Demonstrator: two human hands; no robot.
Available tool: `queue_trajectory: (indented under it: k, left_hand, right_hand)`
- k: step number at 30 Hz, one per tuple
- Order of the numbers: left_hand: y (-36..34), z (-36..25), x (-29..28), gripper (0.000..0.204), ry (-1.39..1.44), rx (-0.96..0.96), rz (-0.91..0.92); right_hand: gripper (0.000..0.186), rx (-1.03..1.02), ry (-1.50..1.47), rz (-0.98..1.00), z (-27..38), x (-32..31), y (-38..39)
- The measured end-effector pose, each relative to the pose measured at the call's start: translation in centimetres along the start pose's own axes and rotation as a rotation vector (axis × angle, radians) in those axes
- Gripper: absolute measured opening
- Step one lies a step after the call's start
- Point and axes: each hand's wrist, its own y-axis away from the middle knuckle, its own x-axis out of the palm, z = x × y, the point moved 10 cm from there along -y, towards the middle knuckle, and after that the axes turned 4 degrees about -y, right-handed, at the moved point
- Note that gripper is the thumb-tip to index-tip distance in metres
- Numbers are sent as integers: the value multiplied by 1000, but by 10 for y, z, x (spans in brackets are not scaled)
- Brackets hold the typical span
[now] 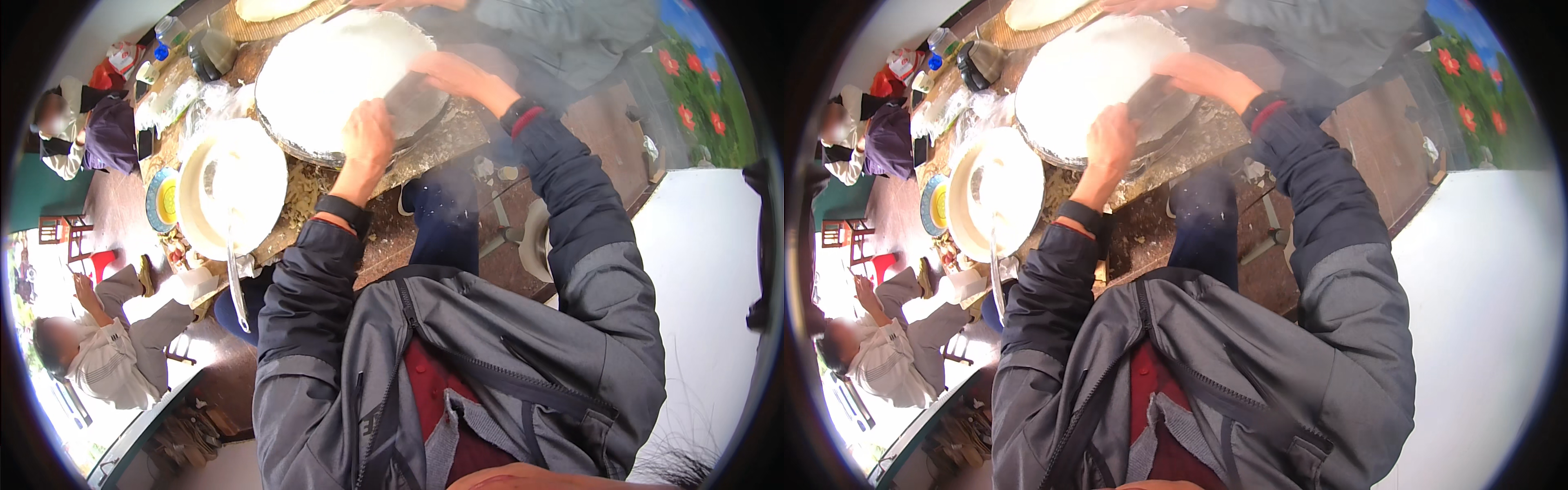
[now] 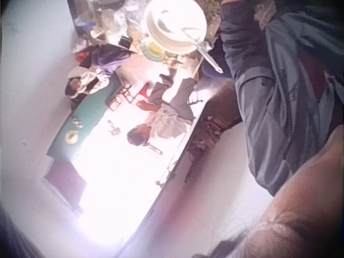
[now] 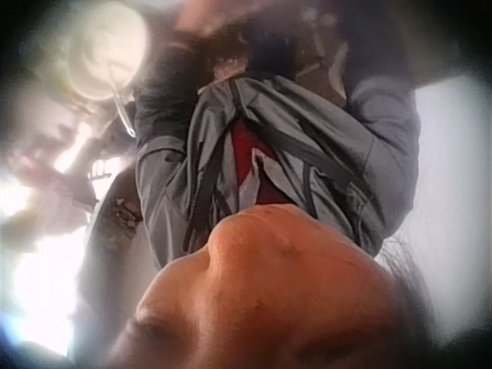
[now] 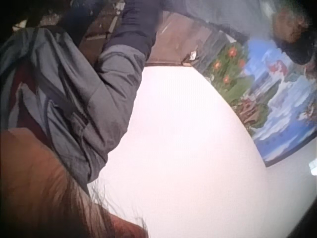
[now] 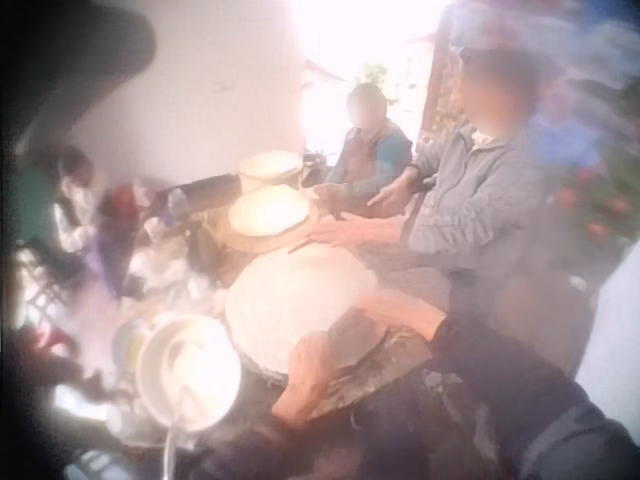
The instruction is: The person pours batter onto a hot griddle, spreads it into a thin circle, cooks it, then flips and removes the crepe. The process repeats with a second crepe being prepared and cooked in the same manner.
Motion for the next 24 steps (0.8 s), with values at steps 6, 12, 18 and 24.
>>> queue_trajectory:
  k: [6, 12, 18, 24]
  left_hand:
    - [0, 66, -18, 33, 3, -200, 166]
    - [-10, 107, -38, 37, 7, -245, 117]
    - [-43, 160, -53, 39, -67, -221, 103]
    - [-88, 202, -59, 41, -74, -208, 108]
  right_hand:
    - [40, -58, -99, 95, 31, 29, -58]
    - [43, -24, -82, 161, 43, 41, -104]
    - [45, 6, -120, 95, 29, 57, -160]
    - [54, 94, -102, 127, 5, 67, -210]
